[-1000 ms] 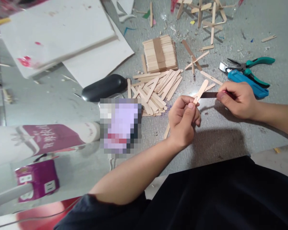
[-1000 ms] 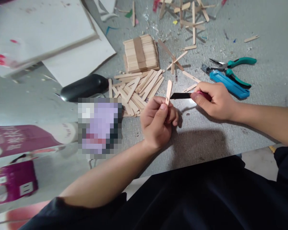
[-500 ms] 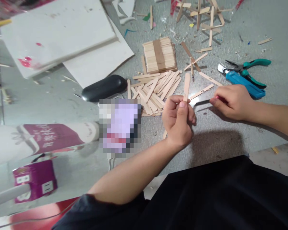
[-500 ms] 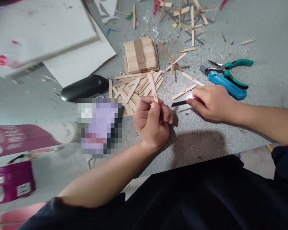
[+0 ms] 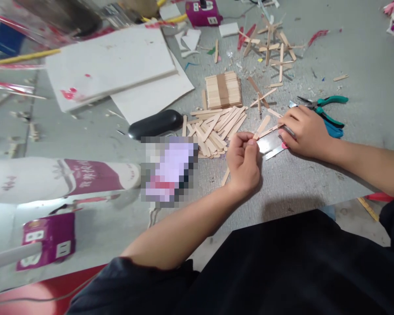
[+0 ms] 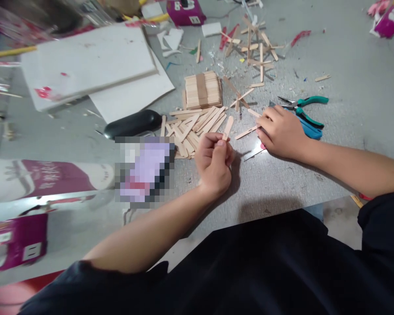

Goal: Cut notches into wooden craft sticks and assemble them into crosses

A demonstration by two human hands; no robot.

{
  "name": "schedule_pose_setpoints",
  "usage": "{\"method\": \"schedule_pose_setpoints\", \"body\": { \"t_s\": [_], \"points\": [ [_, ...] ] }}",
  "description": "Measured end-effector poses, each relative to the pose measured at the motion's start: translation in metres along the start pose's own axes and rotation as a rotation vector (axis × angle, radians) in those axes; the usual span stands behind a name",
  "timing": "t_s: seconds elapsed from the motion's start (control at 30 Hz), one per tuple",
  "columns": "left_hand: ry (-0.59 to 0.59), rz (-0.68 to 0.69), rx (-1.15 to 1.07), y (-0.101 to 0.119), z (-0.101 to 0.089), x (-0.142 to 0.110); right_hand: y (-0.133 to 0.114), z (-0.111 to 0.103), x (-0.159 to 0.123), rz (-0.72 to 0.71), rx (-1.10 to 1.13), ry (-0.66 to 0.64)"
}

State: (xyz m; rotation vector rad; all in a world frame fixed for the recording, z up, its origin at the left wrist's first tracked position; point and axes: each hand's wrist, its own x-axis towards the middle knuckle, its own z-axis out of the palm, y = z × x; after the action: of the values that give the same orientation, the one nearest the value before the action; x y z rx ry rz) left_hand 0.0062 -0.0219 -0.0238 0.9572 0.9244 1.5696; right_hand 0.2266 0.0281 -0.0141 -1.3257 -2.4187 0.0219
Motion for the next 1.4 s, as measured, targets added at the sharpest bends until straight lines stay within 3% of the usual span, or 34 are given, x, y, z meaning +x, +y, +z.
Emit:
{"method": "schedule_pose_setpoints", "body": {
  "t_s": [0.2,0.37,0.5,0.67,0.9,1.17,1.4],
  "points": [
    [-0.045,0.033,0.136,-0.012,-0.008,0.002,0.003,0.005,0.011,0.056,0.0,-0.077],
    [-0.053,0.03,0.119,-0.014,-0.007,0.005,0.009,0.012,0.015,0.083,0.008,-0.101],
    [-0.057,-0.037,0.027,-0.009,-0.003,0.007,0.016,0.011,0.01,0.109,0.05,-0.009],
    [-0.11,-0.085,-0.069,-0.002,-0.001,0.008,0.014,-0.001,-0.004,-0.007,0.317,0.124],
    [-0.218,-0.101,-0.165,0.005,0.001,0.007,-0.005,-0.011,-0.011,0.027,0.493,0.182],
    [-0.346,-0.202,-0.176,0.012,-0.005,0.008,-0.007,-0.014,-0.01,0.025,0.546,0.178],
    [-0.506,-0.3,-0.142,0.017,-0.007,0.008,-0.005,-0.02,-0.01,-0.114,0.528,0.155]
  ]
}}
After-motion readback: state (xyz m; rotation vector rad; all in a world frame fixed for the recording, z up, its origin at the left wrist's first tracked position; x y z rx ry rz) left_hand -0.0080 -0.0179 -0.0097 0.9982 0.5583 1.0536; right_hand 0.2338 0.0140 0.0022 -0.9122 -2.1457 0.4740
